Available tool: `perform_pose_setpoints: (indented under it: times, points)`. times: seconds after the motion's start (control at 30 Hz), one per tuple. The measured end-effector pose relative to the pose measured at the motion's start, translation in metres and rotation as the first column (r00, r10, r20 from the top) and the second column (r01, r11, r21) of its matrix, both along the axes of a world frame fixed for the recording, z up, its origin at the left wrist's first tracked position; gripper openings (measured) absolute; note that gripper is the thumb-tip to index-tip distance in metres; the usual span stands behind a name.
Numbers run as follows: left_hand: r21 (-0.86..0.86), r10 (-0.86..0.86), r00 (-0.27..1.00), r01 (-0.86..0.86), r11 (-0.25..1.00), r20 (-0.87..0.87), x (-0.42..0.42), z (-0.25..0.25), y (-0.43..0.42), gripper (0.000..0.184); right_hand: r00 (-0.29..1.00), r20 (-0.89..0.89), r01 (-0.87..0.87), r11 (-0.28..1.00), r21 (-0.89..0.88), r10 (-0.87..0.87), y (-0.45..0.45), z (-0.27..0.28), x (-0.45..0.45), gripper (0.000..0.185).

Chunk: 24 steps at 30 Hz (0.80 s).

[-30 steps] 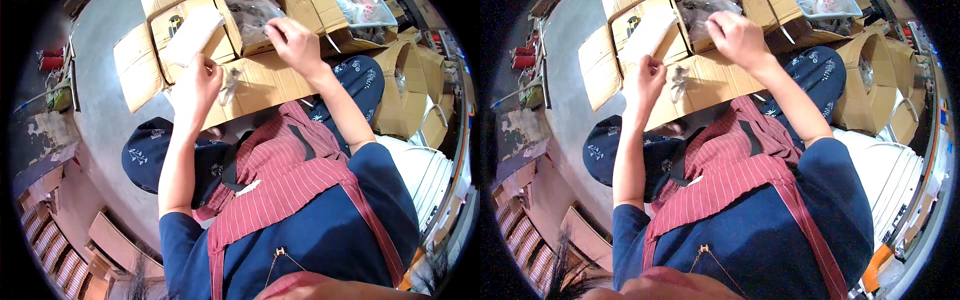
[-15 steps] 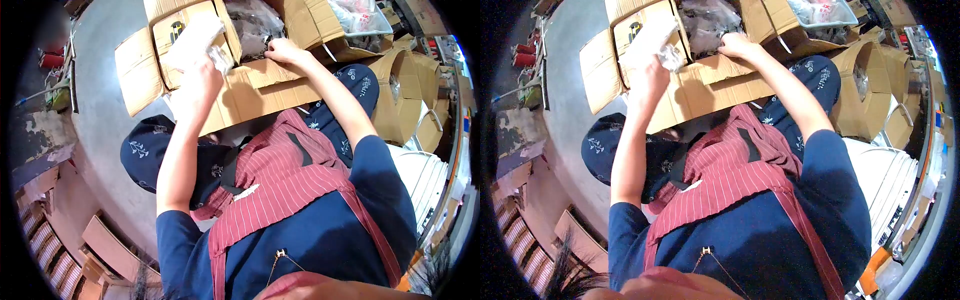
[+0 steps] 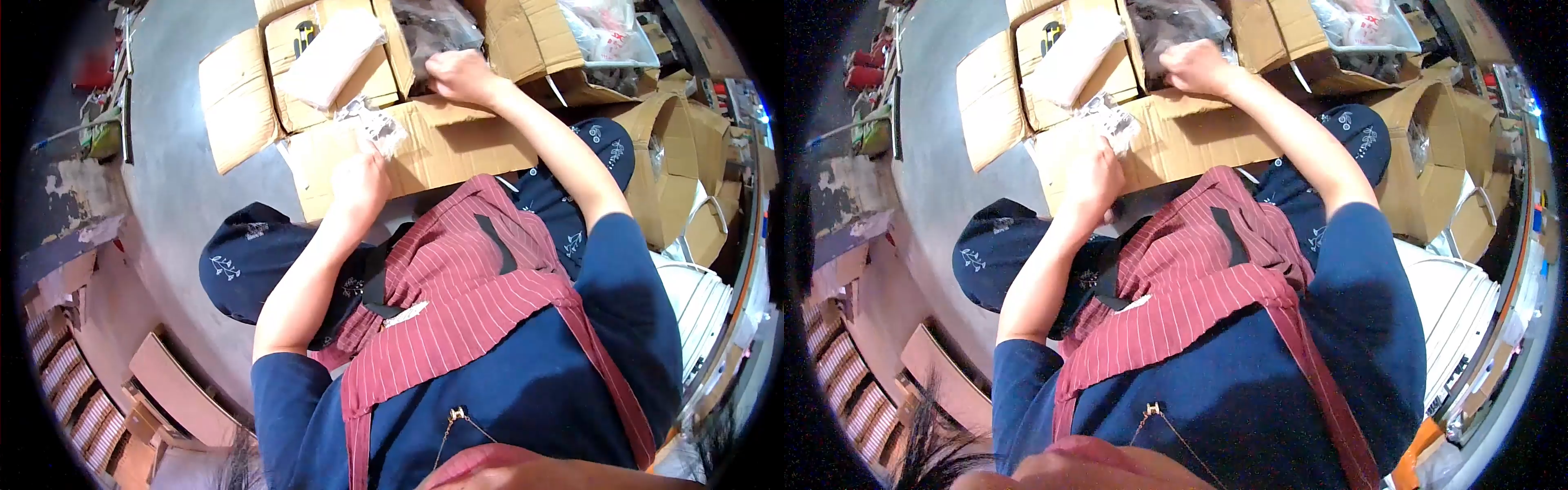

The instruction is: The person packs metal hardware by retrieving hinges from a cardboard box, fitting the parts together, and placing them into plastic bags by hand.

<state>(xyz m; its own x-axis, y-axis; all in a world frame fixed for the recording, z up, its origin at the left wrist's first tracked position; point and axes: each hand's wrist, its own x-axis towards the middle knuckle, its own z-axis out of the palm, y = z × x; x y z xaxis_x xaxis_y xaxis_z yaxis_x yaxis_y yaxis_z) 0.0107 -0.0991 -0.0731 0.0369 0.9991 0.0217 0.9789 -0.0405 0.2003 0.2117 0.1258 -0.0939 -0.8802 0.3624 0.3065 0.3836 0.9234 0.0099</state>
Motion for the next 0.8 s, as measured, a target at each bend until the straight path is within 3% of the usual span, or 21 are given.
perform_pose_setpoints:
  times: [0.07, 0.13, 0.2, 0.27, 0.3, 0.33, 0.4, 0.47, 0.53, 0.57, 0.6, 0.63, 0.67, 0.77, 0.8]
  points:
    - [0.02, 0.028, 0.999, -0.028, 0.999, 0.024, 0.0, 0.003, -0.007, 0.037, 0.957, -0.292, 0.012, 1.0, 0.019, -0.006, -0.029, 0.05, 0.009, 0.012]
    - [0.02, 0.04, 0.997, -0.042, 0.999, 0.067, 0.0, 0.008, -0.005, 0.038, 0.891, -0.451, 0.056, 0.998, 0.006, -0.047, -0.062, 0.082, 0.017, 0.009]
    - [0.027, 0.037, 0.998, -0.039, 0.999, 0.049, 0.002, 0.007, -0.005, 0.039, 0.824, -0.516, 0.059, 0.94, -0.335, -0.236, -0.1, 0.098, 0.027, 0.005]
    - [-0.03, 0.065, 0.994, -0.062, 0.998, 0.092, 0.004, 0.009, -0.004, 0.033, 0.763, -0.404, 0.081, 0.695, -0.714, -0.504, -0.127, 0.09, 0.038, 0.005]
    - [-0.084, 0.103, 0.985, -0.092, 0.992, 0.141, 0.004, 0.012, -0.002, 0.027, 0.717, -0.329, 0.024, 0.492, -0.87, -0.615, -0.136, 0.075, 0.042, 0.007]
    - [-0.141, 0.145, 0.972, -0.119, 0.983, 0.185, 0.005, 0.012, -0.001, 0.021, 0.706, -0.245, -0.001, 0.345, -0.939, -0.664, -0.137, 0.063, 0.043, 0.007]
    - [-0.022, 0.098, 0.98, -0.096, 0.995, 0.174, 0.004, 0.007, 0.0, 0.021, 0.69, -0.066, -0.035, 0.057, -0.998, -0.721, -0.133, 0.053, 0.049, 0.007]
    - [0.038, 0.077, 0.982, -0.085, 0.996, 0.172, 0.002, 0.005, 0.001, 0.021, 0.625, -0.003, -0.042, -0.029, -0.999, -0.781, -0.127, 0.041, 0.054, 0.012]
    - [0.033, 0.094, 0.977, -0.103, 0.994, 0.193, 0.001, 0.005, 0.003, 0.02, 0.633, -0.142, 0.077, 0.244, -0.967, -0.761, -0.129, 0.051, 0.048, 0.011]
    - [-0.002, 0.104, 0.976, -0.106, 0.994, 0.193, 0.0, 0.006, 0.003, 0.02, 0.683, -0.227, 0.207, 0.483, -0.851, -0.694, -0.134, 0.059, 0.047, 0.007]
    - [-0.043, 0.116, 0.974, -0.11, 0.993, 0.192, 0.0, 0.01, 0.004, 0.02, 0.783, -0.386, 0.204, 0.788, -0.581, -0.487, -0.134, 0.065, 0.046, 0.006]
    - [-0.081, 0.126, 0.973, -0.112, 0.99, 0.191, 0.0, 0.013, 0.004, 0.02, 0.895, -0.341, 0.164, 0.922, -0.349, -0.288, -0.131, 0.065, 0.049, 0.009]
    - [-0.084, 0.125, 0.975, -0.111, 0.99, 0.184, -0.001, 0.011, 0.004, 0.021, 0.967, -0.235, 0.074, 0.992, -0.104, -0.097, -0.128, 0.065, 0.053, 0.013]
    - [-0.101, 0.123, 0.978, -0.107, 0.989, 0.166, -0.004, 0.008, 0.003, 0.022, 1.0, 0.011, -0.005, 0.99, -0.141, 0.007, -0.136, 0.048, 0.062, 0.019]
    - [-0.112, 0.131, 0.977, -0.113, 0.987, 0.166, -0.005, 0.012, 0.003, 0.023, 0.996, -0.043, 0.067, 0.966, -0.248, -0.08, -0.137, 0.047, 0.061, 0.02]
